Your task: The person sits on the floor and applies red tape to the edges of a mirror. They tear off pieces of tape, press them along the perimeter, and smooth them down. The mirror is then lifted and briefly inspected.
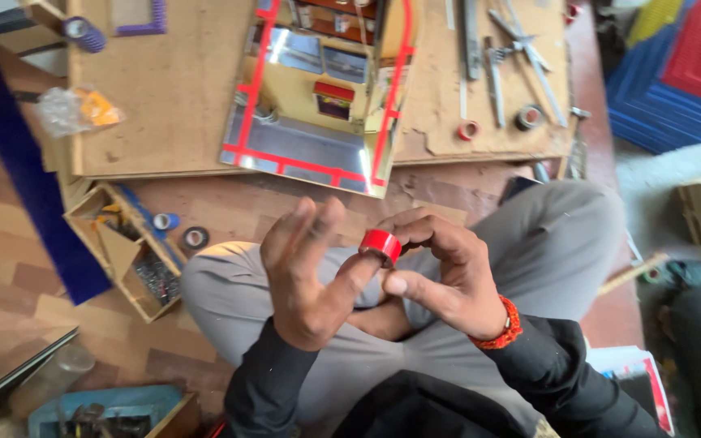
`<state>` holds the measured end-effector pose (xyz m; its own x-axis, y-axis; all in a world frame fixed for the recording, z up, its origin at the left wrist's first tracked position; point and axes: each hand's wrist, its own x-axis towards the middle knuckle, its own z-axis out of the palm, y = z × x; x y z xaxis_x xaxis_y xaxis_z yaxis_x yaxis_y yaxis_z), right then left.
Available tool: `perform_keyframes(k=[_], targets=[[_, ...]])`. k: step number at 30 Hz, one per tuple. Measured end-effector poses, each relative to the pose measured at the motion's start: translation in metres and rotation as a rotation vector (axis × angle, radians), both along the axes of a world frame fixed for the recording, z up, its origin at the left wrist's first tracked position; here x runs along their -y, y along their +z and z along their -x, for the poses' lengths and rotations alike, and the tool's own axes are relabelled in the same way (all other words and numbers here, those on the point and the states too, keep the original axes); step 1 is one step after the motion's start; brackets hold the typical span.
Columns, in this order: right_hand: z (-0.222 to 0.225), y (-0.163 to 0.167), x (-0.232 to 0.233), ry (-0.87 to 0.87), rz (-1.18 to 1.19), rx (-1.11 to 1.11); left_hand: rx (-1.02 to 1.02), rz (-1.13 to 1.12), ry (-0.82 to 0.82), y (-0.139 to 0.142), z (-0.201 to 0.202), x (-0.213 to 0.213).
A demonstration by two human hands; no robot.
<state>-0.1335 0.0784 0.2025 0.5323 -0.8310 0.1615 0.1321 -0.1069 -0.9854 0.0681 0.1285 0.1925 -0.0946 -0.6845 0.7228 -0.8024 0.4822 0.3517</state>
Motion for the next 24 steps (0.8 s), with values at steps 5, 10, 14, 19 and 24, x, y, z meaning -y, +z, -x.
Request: perform_keyframes(k=[5,10,14,19,24], targets=[[0.038,-0.001,-0.026,-0.139,-0.096,0.059,-0.038,0.006,-0.098,0.033,0.028,-0.022],[0.063,-0.007,-0.040,-0.118,-0.222,0.193,-0.386,-0.320,-0.211,0.058,0.052,-0.023],[0.067,-0.009,-0.049,-0.139,-0.332,0.274,-0.278,-0.273,-0.197,0.063,0.065,-0.025],[0.076,-0.001,-0.055,-0.130,-0.102,0.230,-0.272,-0.323,-0.246,0.066,0.064,-0.030],[0.082,-0.008,-0.059,-0.121,-0.080,0.201,-0.394,-0.409,-0.284,0.070,0.066,-0.036]])
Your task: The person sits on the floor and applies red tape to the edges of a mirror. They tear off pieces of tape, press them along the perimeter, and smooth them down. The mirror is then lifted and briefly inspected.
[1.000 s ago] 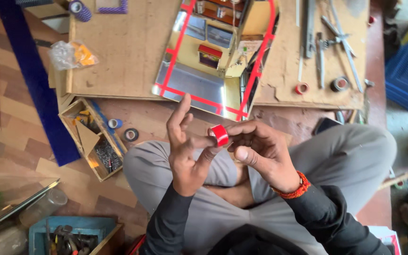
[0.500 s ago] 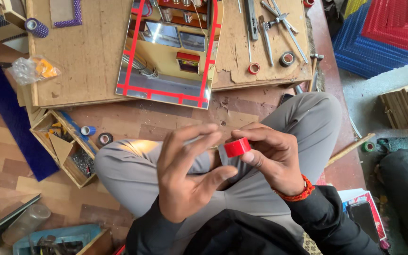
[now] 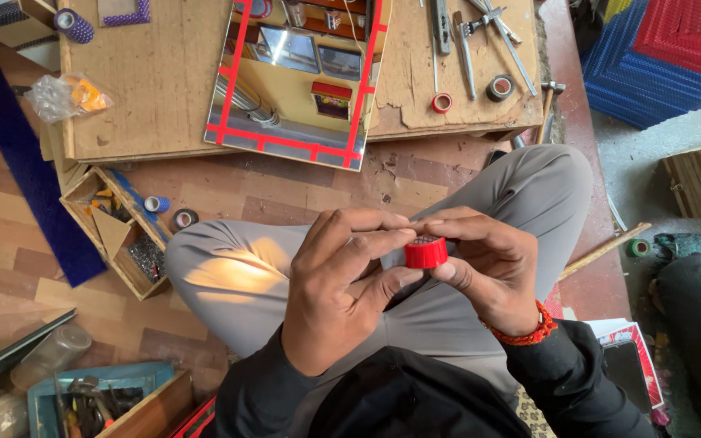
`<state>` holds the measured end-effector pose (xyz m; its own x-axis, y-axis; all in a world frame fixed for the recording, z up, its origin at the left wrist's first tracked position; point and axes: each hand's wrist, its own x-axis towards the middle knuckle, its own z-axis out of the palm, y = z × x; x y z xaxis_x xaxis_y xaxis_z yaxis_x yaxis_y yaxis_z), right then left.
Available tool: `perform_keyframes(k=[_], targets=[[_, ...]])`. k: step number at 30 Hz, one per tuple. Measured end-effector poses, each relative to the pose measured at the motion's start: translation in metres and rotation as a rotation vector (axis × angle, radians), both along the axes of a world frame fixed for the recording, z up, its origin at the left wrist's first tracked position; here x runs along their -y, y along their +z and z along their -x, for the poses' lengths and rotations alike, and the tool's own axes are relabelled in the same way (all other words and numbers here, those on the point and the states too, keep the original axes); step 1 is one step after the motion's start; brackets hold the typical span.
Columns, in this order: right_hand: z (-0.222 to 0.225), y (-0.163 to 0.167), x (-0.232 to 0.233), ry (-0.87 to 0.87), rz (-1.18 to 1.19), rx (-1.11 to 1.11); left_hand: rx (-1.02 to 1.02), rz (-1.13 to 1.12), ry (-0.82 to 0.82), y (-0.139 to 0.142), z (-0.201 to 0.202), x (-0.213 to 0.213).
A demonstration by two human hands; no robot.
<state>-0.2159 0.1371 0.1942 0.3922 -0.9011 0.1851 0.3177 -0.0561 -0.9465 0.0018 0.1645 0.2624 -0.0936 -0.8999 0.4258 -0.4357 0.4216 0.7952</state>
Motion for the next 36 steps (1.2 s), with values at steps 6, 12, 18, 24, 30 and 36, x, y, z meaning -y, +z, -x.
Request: perform_keyframes(k=[6,12,18,24,30,36], targets=[[0.003,-0.010,-0.009,0.078,-0.204,0.110,0.000,0.054,-0.001,0.001,-0.002,-0.012],[-0.002,-0.006,-0.011,0.133,-0.176,0.223,0.022,0.053,0.015,0.000,-0.003,-0.020],[0.000,0.009,-0.016,0.099,-0.040,0.062,-0.087,0.021,-0.019,0.004,-0.003,-0.028],[-0.002,0.021,-0.025,-0.003,0.111,-0.138,-0.086,0.043,-0.005,0.003,0.002,-0.034],[-0.007,0.019,-0.030,-0.035,0.175,-0.096,0.130,0.308,-0.001,-0.002,-0.001,-0.035],[-0.012,0.015,-0.032,-0.031,0.012,-0.027,0.374,0.528,-0.069,-0.007,-0.009,-0.030]])
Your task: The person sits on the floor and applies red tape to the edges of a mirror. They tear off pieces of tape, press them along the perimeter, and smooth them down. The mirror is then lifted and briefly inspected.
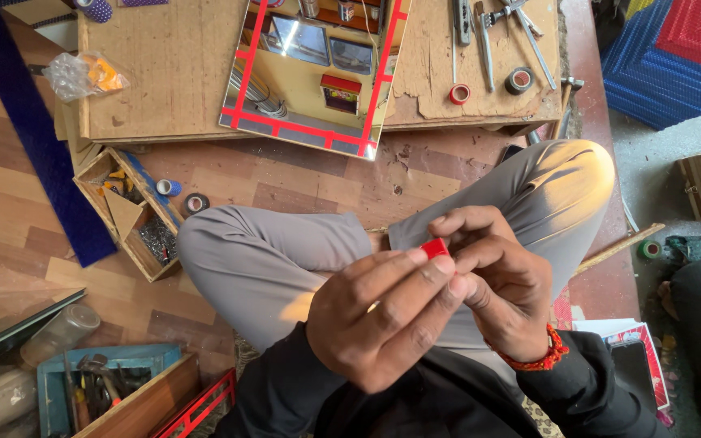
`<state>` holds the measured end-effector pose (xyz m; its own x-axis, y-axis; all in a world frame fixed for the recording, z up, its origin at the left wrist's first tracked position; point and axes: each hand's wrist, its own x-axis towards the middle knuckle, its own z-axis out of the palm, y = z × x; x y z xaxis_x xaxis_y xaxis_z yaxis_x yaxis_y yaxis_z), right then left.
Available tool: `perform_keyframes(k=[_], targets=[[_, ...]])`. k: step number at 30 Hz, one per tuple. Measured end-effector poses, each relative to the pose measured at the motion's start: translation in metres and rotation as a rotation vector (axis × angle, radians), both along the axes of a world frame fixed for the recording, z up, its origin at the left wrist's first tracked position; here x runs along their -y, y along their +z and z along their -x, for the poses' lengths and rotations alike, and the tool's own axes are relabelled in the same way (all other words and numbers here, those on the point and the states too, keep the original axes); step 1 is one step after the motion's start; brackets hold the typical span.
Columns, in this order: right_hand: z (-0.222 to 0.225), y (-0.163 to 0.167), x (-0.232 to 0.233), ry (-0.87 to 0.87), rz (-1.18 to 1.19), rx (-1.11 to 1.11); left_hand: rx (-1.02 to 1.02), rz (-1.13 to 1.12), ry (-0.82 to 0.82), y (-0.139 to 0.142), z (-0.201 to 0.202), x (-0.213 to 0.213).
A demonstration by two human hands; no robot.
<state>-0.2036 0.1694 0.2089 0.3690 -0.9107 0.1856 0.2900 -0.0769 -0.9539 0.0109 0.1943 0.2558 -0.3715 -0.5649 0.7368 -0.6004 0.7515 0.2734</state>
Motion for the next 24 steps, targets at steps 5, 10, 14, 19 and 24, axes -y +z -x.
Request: perform_keyframes(k=[5,10,14,19,24], targets=[[-0.002,0.003,0.000,0.022,-0.039,0.090,-0.382,-0.404,-0.046,-0.007,0.009,0.002],[-0.003,0.008,0.006,0.046,0.018,0.028,-1.001,-0.999,-0.340,-0.009,0.013,0.004],[0.001,0.008,0.016,0.142,0.042,-0.041,-0.112,-0.221,-0.033,-0.012,0.006,0.009],[0.000,0.001,0.018,0.041,0.125,-0.082,-0.351,-0.398,-0.103,-0.021,0.009,0.010],[0.003,-0.005,0.021,0.056,0.259,-0.137,-0.927,-0.896,-0.348,-0.029,0.013,0.006]])
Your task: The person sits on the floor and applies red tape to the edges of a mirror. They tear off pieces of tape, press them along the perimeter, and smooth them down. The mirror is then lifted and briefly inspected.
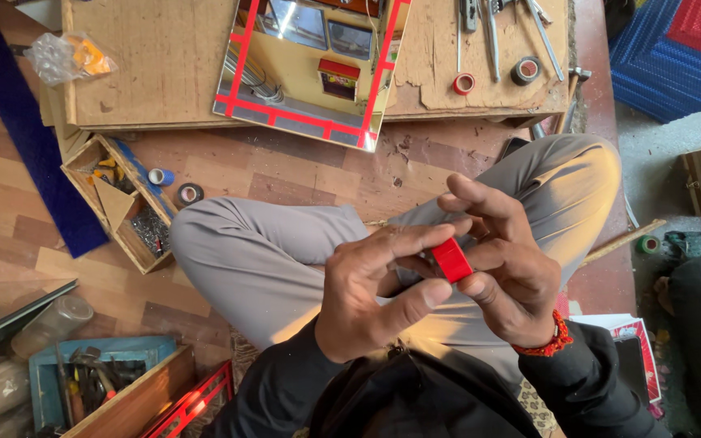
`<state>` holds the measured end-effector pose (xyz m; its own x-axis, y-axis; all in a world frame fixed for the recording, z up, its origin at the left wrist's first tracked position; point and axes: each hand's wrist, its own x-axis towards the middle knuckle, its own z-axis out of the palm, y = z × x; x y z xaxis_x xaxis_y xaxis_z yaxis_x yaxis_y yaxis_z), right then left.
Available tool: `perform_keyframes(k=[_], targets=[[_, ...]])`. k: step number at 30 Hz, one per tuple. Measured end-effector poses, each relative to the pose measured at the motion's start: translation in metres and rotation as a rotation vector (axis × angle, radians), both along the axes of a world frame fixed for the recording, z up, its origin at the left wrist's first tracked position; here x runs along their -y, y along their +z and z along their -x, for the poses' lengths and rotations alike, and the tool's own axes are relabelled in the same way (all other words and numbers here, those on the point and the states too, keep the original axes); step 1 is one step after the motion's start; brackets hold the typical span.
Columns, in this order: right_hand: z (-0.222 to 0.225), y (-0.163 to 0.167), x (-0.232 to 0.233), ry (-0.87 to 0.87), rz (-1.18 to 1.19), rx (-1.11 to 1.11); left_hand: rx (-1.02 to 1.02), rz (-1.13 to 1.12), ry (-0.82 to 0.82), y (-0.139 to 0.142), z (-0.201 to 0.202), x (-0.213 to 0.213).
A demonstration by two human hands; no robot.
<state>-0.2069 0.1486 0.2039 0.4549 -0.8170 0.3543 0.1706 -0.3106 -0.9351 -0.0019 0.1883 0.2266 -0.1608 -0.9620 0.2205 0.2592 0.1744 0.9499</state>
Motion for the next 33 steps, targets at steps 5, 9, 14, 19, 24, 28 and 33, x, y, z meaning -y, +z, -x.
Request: perform_keyframes(k=[5,9,14,19,24,28,33], targets=[[0.005,0.000,0.001,0.045,-0.018,-0.026,-0.245,-0.163,-0.068,0.000,0.000,0.000],[0.008,-0.001,0.001,0.136,-0.196,0.051,-0.073,0.009,0.021,0.005,-0.005,0.002],[0.012,-0.007,0.002,0.186,-0.318,0.096,0.188,0.118,0.123,0.012,-0.008,0.005],[0.019,-0.012,0.004,0.309,-0.479,0.182,0.221,0.161,0.087,0.018,-0.014,0.007],[0.016,-0.020,0.005,0.437,-0.663,0.334,0.352,0.333,0.011,0.024,-0.021,0.009],[0.012,-0.021,0.002,0.461,-0.723,0.393,0.446,0.461,-0.016,0.033,-0.025,0.013],[0.007,-0.019,0.002,0.451,-0.725,0.391,0.548,0.647,-0.027,0.044,-0.031,0.018]])
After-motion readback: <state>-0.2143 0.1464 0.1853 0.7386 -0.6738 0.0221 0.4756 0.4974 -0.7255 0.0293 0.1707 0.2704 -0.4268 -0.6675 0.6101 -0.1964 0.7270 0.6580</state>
